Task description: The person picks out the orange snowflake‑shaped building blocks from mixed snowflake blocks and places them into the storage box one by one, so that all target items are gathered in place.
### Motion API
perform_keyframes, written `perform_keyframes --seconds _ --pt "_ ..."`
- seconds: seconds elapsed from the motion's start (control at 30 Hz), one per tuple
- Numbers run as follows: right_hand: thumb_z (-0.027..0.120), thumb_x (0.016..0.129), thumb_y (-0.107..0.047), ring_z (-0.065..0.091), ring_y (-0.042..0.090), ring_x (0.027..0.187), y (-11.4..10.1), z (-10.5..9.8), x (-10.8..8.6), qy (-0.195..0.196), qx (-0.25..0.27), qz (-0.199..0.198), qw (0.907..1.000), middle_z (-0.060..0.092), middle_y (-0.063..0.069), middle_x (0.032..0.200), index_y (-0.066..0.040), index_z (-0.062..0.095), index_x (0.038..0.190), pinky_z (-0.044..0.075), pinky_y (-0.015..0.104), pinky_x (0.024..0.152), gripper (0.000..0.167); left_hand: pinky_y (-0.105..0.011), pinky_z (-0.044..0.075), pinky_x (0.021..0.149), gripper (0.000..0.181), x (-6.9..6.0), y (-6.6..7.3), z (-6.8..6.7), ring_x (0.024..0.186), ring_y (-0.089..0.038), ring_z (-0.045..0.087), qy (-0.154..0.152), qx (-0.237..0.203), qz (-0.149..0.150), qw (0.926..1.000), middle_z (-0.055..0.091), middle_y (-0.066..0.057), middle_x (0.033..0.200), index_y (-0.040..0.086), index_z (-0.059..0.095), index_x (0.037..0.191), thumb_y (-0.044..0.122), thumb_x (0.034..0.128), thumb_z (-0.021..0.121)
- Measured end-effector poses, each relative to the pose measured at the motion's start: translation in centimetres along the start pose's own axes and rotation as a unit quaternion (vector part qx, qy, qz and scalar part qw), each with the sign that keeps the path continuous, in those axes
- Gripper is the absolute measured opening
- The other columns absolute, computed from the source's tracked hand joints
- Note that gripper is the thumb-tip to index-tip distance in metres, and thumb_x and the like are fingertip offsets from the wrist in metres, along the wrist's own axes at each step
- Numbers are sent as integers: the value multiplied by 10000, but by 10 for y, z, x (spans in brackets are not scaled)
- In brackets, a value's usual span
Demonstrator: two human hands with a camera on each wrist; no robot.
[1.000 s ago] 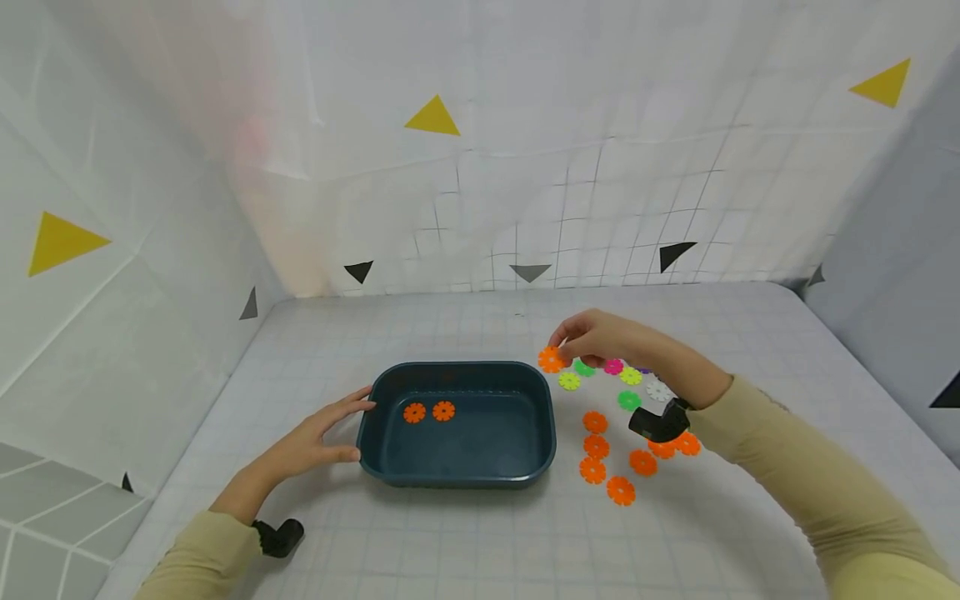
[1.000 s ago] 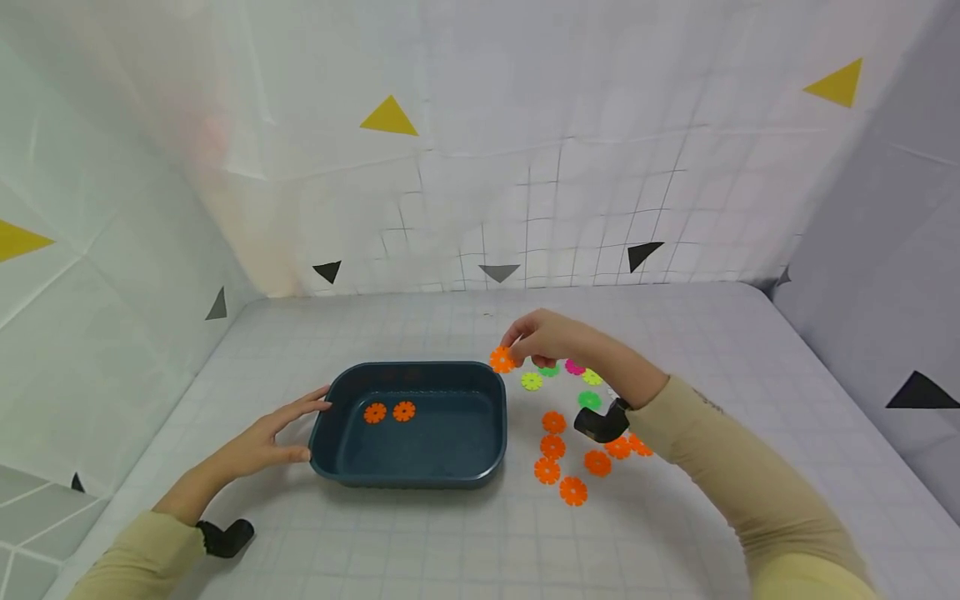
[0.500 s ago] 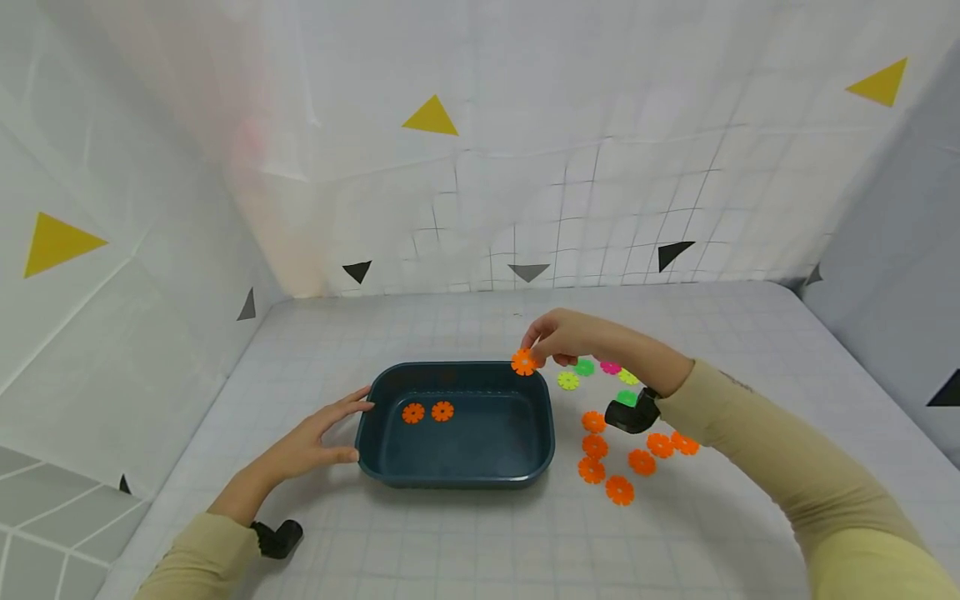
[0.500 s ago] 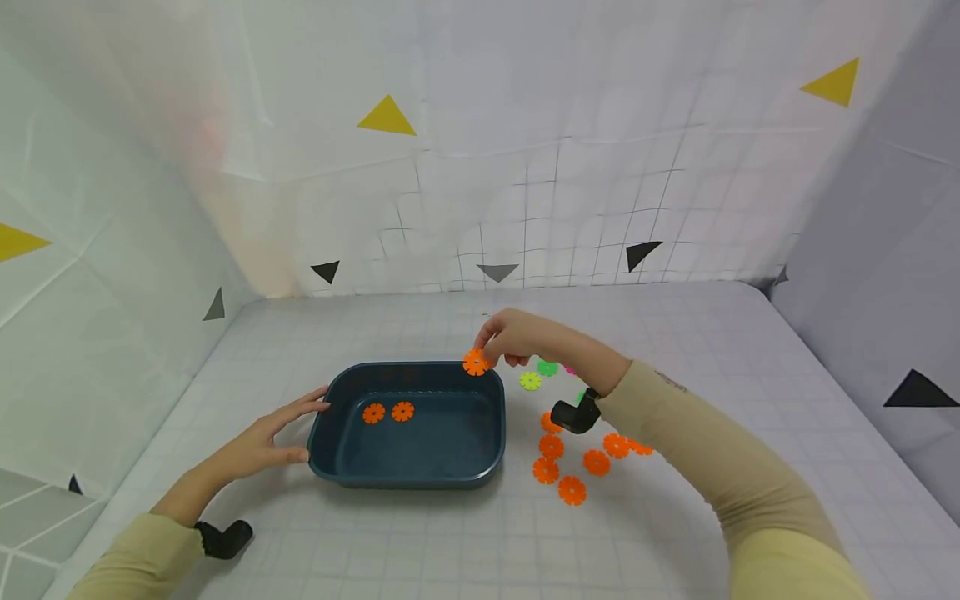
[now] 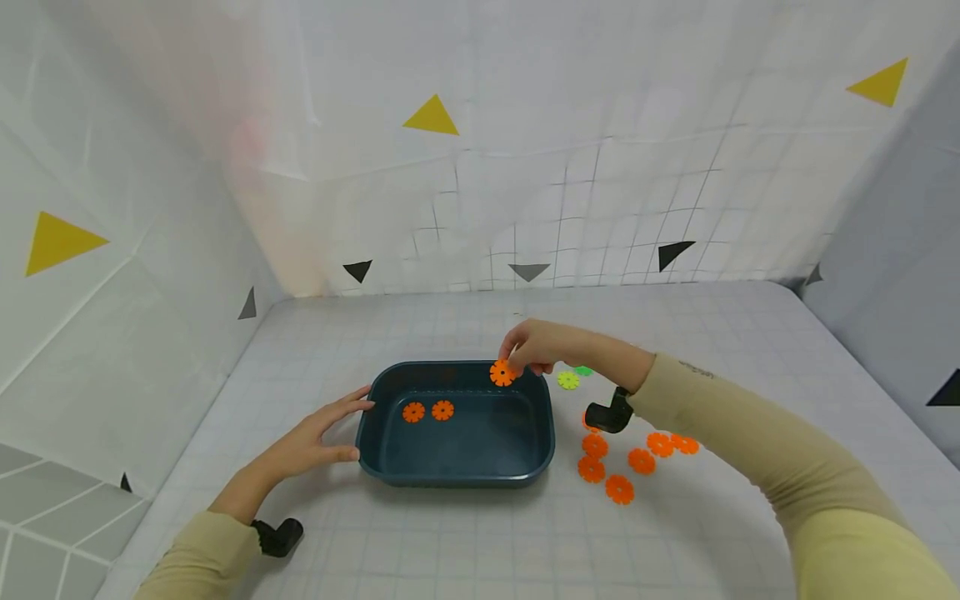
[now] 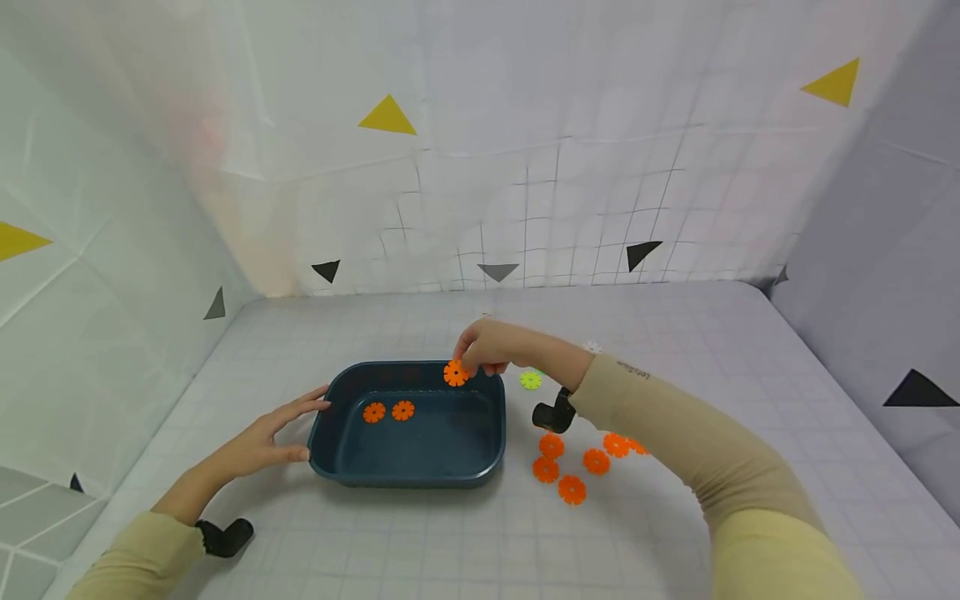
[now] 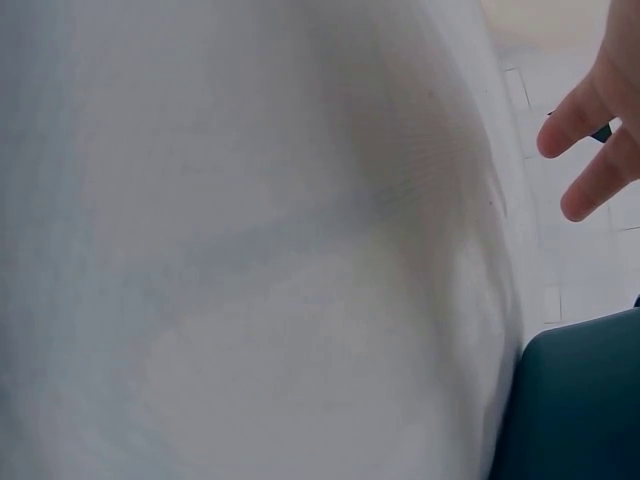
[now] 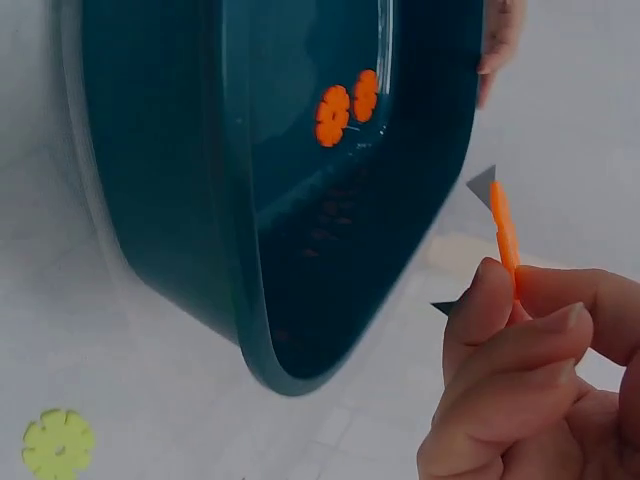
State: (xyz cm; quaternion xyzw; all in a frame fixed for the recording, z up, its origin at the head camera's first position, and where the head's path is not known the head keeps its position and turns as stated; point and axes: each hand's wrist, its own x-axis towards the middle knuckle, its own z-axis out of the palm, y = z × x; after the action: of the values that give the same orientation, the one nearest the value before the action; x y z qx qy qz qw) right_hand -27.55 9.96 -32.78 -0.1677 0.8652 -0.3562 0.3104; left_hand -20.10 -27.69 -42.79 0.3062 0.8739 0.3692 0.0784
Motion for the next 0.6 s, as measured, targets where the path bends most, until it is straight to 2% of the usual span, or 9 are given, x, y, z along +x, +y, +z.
perform_keyframes --seconds 0.37,0.6 --pt "560 833 -51 390 102 443 -13 17 18 -40 -513 44 9987 560 25 691 -69 618 995 359 185 434 173 -686 226 957 629 0 2 0 1328 -430 224 9 47 1 10000 235 -130 1500 129 428 1357 202 794 701" --pt "557 854 -52 383 101 438 -21 28 25 -125 -575 38 9983 573 23 691 -68 627 991 360 189 428 154 -683 225 959 625 1 0 -1 1331 -421 225 -3 55 14 10000 234 -122 1501 140 428 1357 205 798 698"
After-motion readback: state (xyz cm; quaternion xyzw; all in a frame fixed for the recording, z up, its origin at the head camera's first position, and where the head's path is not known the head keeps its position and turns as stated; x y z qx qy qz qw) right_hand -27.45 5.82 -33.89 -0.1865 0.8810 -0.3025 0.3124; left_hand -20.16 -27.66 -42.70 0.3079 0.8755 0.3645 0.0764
